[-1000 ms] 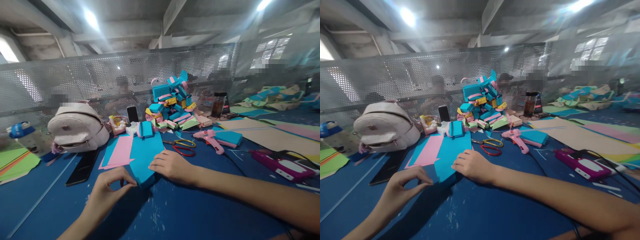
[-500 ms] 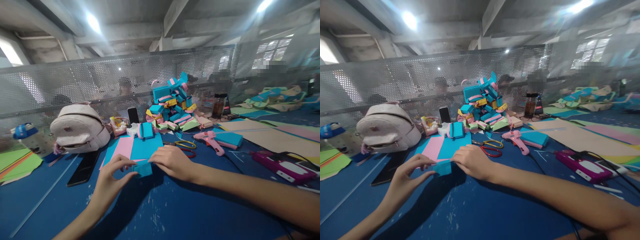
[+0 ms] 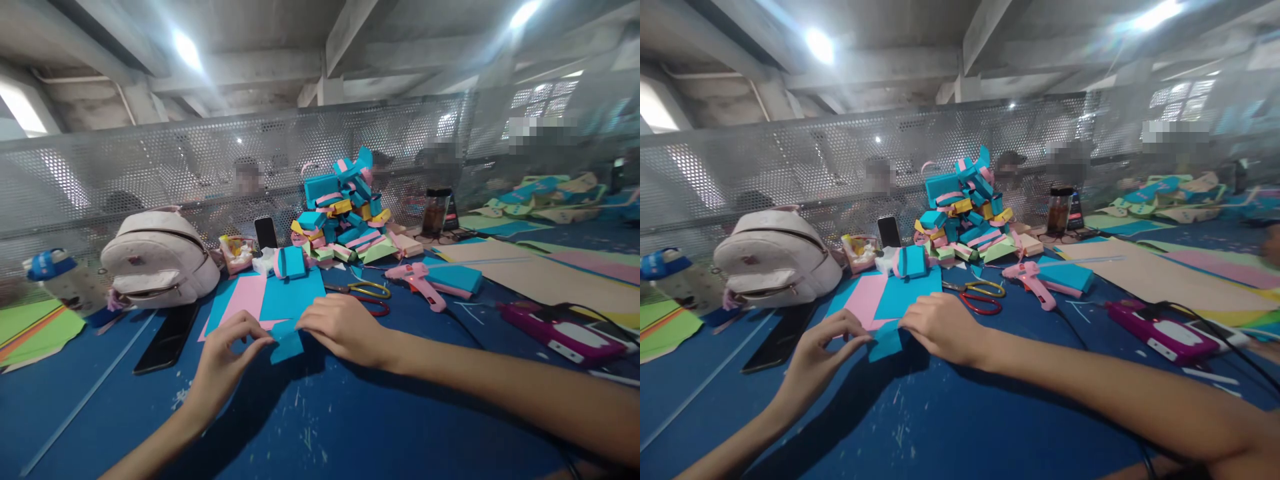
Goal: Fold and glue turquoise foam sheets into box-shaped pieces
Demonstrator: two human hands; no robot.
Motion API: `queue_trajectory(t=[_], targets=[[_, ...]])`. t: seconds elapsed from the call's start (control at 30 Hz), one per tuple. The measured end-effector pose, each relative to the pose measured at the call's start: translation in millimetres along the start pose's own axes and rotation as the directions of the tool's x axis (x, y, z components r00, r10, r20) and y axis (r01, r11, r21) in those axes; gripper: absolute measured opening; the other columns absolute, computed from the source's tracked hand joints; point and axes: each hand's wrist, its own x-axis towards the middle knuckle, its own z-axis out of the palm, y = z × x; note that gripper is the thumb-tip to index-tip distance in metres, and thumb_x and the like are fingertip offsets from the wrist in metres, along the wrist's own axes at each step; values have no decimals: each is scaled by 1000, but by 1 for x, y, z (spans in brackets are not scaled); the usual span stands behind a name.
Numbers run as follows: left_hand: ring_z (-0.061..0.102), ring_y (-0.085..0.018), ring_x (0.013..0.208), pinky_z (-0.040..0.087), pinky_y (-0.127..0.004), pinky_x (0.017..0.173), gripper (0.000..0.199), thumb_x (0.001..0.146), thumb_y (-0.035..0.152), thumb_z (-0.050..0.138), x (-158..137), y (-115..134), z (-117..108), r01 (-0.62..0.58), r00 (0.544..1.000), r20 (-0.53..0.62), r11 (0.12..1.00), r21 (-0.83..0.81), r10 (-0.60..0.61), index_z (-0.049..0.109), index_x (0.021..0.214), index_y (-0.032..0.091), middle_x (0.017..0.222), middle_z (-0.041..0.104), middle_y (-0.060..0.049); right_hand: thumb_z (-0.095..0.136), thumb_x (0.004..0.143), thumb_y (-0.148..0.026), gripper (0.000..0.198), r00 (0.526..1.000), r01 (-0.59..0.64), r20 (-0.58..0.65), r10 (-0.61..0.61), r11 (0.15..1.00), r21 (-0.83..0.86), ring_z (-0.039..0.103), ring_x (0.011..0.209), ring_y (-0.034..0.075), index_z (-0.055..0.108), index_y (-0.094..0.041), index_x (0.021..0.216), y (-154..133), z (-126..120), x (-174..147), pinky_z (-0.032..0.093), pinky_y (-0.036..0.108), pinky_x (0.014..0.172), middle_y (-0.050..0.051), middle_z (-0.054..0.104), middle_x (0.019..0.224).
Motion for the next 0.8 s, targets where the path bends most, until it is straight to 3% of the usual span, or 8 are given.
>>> queue_trajectory(t=[0.33, 0.53, 0.67, 0.8], targets=[[54, -15, 72, 41, -26, 66, 16, 88, 26, 61, 0, -4, -7, -66, 998, -17, 995, 77, 67, 57, 74, 20, 76, 57, -1, 47, 96, -20, 20, 1000, -4, -22, 4, 1000, 3, 59, 85, 18, 67, -19, 100, 4, 2, -2, 40, 30, 73, 5, 70, 92], [48, -15, 72, 38, -26, 68, 21, 97, 28, 38, -5, -9, -38, -4, 999, -32, 979, 203, 11, 47, 80, 21, 78, 47, 0, 45, 96, -19, 22, 999, -4, -49, 5, 1000, 22, 61, 85, 17, 67, -18, 101, 7, 1, -5, 40, 30, 73, 5, 70, 94], [46, -14, 64, 36, -24, 62, 30, 96, 33, 38, -8, -13, -61, 9, 999, 40, 953, 303, -22, 46, 70, 20, 71, 45, 2, 46, 96, -20, 22, 999, -10, -38, 10, 1000, 16, 61, 85, 18, 67, -18, 101, 6, 1, -5, 41, 29, 73, 5, 70, 93], [39, -12, 50, 31, -23, 50, 40, 91, 40, 46, -14, -32, -79, 46, 998, 26, 910, 411, -62, 40, 57, 20, 54, 38, 4, 47, 96, -20, 22, 999, -8, -36, 9, 1000, 11, 61, 86, 17, 67, -19, 101, 6, 1, -5, 40, 29, 73, 5, 70, 94]])
